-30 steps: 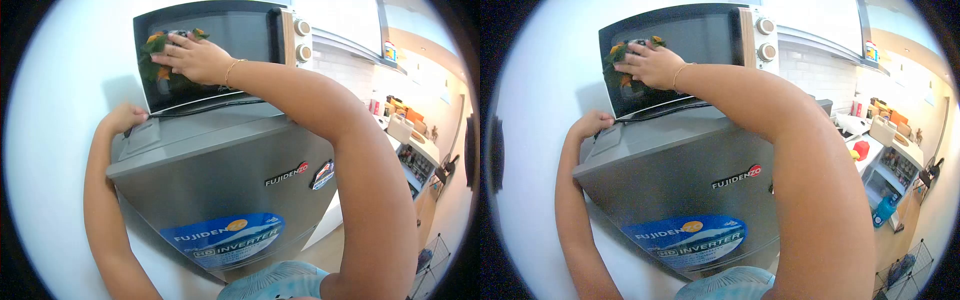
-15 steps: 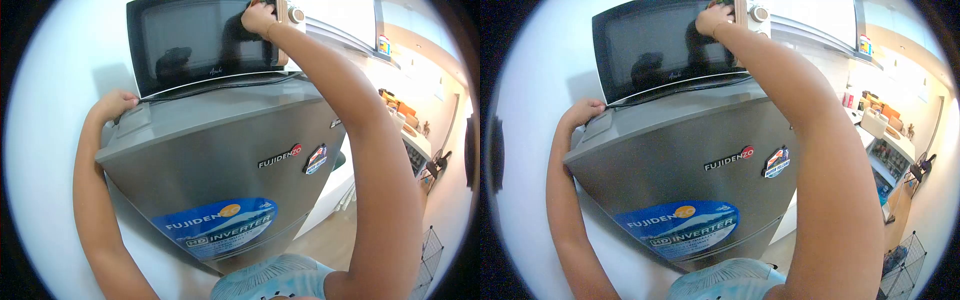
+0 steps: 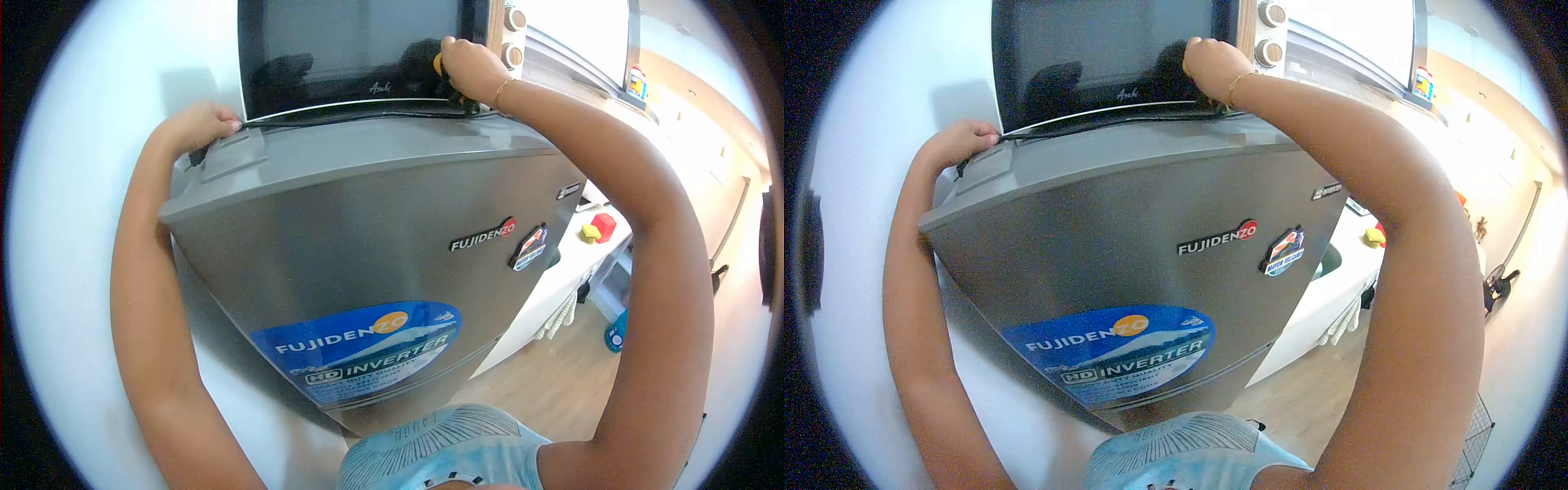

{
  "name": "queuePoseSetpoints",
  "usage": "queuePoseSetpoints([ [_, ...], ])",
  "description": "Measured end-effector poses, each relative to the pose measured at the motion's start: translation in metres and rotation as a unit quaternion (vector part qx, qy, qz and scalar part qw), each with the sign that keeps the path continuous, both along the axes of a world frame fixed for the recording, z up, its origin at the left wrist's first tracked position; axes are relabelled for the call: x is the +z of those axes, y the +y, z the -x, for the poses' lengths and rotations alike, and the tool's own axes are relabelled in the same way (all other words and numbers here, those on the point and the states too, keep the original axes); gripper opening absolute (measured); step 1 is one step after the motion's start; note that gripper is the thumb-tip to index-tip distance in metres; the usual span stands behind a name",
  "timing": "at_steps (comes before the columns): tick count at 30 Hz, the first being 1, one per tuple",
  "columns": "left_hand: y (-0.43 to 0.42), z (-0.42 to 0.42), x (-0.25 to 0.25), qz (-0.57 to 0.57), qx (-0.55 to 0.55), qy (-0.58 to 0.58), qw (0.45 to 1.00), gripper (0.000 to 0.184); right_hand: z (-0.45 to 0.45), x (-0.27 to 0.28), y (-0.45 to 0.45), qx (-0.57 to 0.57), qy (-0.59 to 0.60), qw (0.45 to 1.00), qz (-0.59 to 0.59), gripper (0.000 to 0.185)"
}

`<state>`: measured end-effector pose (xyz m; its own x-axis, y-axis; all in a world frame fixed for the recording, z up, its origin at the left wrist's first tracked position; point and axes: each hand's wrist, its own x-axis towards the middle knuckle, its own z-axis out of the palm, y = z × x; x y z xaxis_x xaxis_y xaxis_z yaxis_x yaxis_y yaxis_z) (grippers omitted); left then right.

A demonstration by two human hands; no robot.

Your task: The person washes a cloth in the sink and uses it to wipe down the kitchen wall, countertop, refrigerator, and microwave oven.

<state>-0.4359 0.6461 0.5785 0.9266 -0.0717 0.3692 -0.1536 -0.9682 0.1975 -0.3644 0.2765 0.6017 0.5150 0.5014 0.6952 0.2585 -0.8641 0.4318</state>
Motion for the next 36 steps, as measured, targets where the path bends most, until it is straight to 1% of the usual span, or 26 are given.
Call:
queuePoseSetpoints([
  [1, -0.002, 0.001, 0.002, -0.003, 0.005, -0.001, 1.000, 0.021, 0.000, -0.001, 0.005, 0.000, -0.003, 1.000, 0.002, 0.017],
  [3, -0.002, -0.001, 0.004, -0.004, 0.005, -0.003, 1.000, 0.020, 0.011, -0.009, 0.026, 0.061, 0.069, 0.995, 0.039, 0.026],
  [5, -0.002, -0.001, 0.002, -0.008, 0.010, 0.001, 1.000, 0.020, 0.014, -0.017, 0.057, 0.113, 0.067, 0.991, 0.015, 0.032],
  [7, -0.005, 0.001, 0.005, -0.042, 0.020, -0.002, 0.999, 0.022, 0.020, -0.011, 0.091, 0.193, 0.085, 0.978, -0.001, 0.031],
  [9, -0.008, -0.003, 0.003, -0.052, 0.027, -0.014, 0.998, 0.022, 0.031, -0.003, 0.132, 0.251, 0.108, 0.962, -0.005, 0.038],
  [10, -0.009, 0.000, 0.003, -0.058, 0.036, -0.017, 0.998, 0.022, 0.032, -0.001, 0.154, 0.342, 0.083, 0.936, -0.016, 0.035],
  [11, -0.017, 0.010, 0.005, -0.061, 0.083, -0.013, 0.995, 0.024, 0.033, 0.003, 0.167, 0.433, 0.056, 0.899, -0.023, 0.033],
  [12, -0.008, 0.006, 0.003, -0.039, 0.059, -0.010, 0.997, 0.024, 0.034, 0.014, 0.170, 0.437, 0.046, 0.898, -0.022, 0.033],
  [14, 0.000, 0.002, 0.003, -0.020, 0.036, -0.013, 0.999, 0.024, 0.034, 0.041, 0.171, 0.548, -0.092, 0.818, -0.149, 0.029],
  [15, -0.003, 0.003, 0.001, -0.012, 0.034, -0.012, 0.999, 0.024, 0.045, 0.054, 0.146, 0.514, -0.087, 0.825, -0.218, 0.031],
  [16, -0.006, 0.003, 0.000, -0.003, 0.033, -0.011, 0.999, 0.024, 0.029, 0.077, 0.124, 0.373, -0.113, 0.879, -0.275, 0.032],
  [18, -0.013, 0.006, 0.002, -0.006, 0.047, 0.004, 0.999, 0.024, 0.052, 0.080, 0.070, 0.378, -0.080, 0.843, -0.375, 0.030],
  [19, -0.013, 0.006, 0.004, -0.011, 0.059, 0.023, 0.998, 0.024, -0.034, 0.107, 0.037, 0.301, -0.298, 0.854, -0.303, 0.032],
  [20, 0.002, -0.012, -0.001, -0.049, 0.017, -0.021, 0.998, 0.025, -0.048, 0.104, 0.025, 0.239, -0.263, 0.858, -0.372, 0.033],
  [21, 0.000, -0.007, 0.001, -0.048, 0.023, -0.023, 0.998, 0.025, -0.052, 0.103, 0.025, 0.176, -0.223, 0.853, -0.437, 0.033],
  [22, -0.003, -0.005, 0.001, -0.050, 0.025, -0.017, 0.998, 0.025, -0.058, 0.103, 0.034, 0.182, -0.222, 0.852, -0.437, 0.033],
  [24, -0.007, -0.004, 0.001, -0.025, 0.039, -0.001, 0.999, 0.024, -0.054, 0.095, 0.061, 0.137, -0.328, 0.885, -0.301, 0.037],
  [25, -0.005, -0.005, 0.001, -0.023, 0.041, 0.001, 0.999, 0.024, -0.047, 0.091, 0.081, 0.176, -0.362, 0.888, -0.224, 0.040],
  [26, -0.001, -0.010, 0.001, -0.029, 0.019, 0.005, 0.999, 0.024, -0.036, 0.084, 0.115, 0.177, -0.347, 0.890, -0.237, 0.029],
  [27, 0.000, -0.012, 0.001, -0.035, -0.003, 0.007, 0.999, 0.023, -0.022, 0.082, 0.135, 0.324, -0.279, 0.896, -0.123, 0.038],
  [28, 0.000, -0.010, 0.000, -0.033, -0.002, 0.010, 0.999, 0.023, -0.021, 0.080, 0.166, 0.434, -0.329, 0.836, -0.068, 0.039],
  [29, -0.003, -0.006, -0.001, -0.022, 0.006, 0.005, 1.000, 0.023, -0.001, 0.065, 0.186, 0.407, -0.298, 0.863, -0.008, 0.039],
  [30, -0.006, -0.002, 0.000, -0.012, 0.015, -0.003, 1.000, 0.023, 0.001, 0.050, 0.198, 0.422, -0.312, 0.849, 0.061, 0.041],
  [31, -0.009, 0.000, 0.001, -0.013, 0.016, -0.002, 1.000, 0.023, 0.011, 0.034, 0.198, 0.412, -0.237, 0.877, 0.071, 0.043],
  [34, -0.004, -0.001, -0.001, 0.008, 0.048, 0.013, 0.999, 0.024, 0.009, 0.020, 0.152, 0.357, -0.159, 0.892, 0.227, 0.050],
  [36, 0.005, -0.013, -0.006, -0.043, -0.014, -0.044, 0.998, 0.025, 0.005, 0.011, 0.102, 0.312, -0.124, 0.896, 0.290, 0.053],
])
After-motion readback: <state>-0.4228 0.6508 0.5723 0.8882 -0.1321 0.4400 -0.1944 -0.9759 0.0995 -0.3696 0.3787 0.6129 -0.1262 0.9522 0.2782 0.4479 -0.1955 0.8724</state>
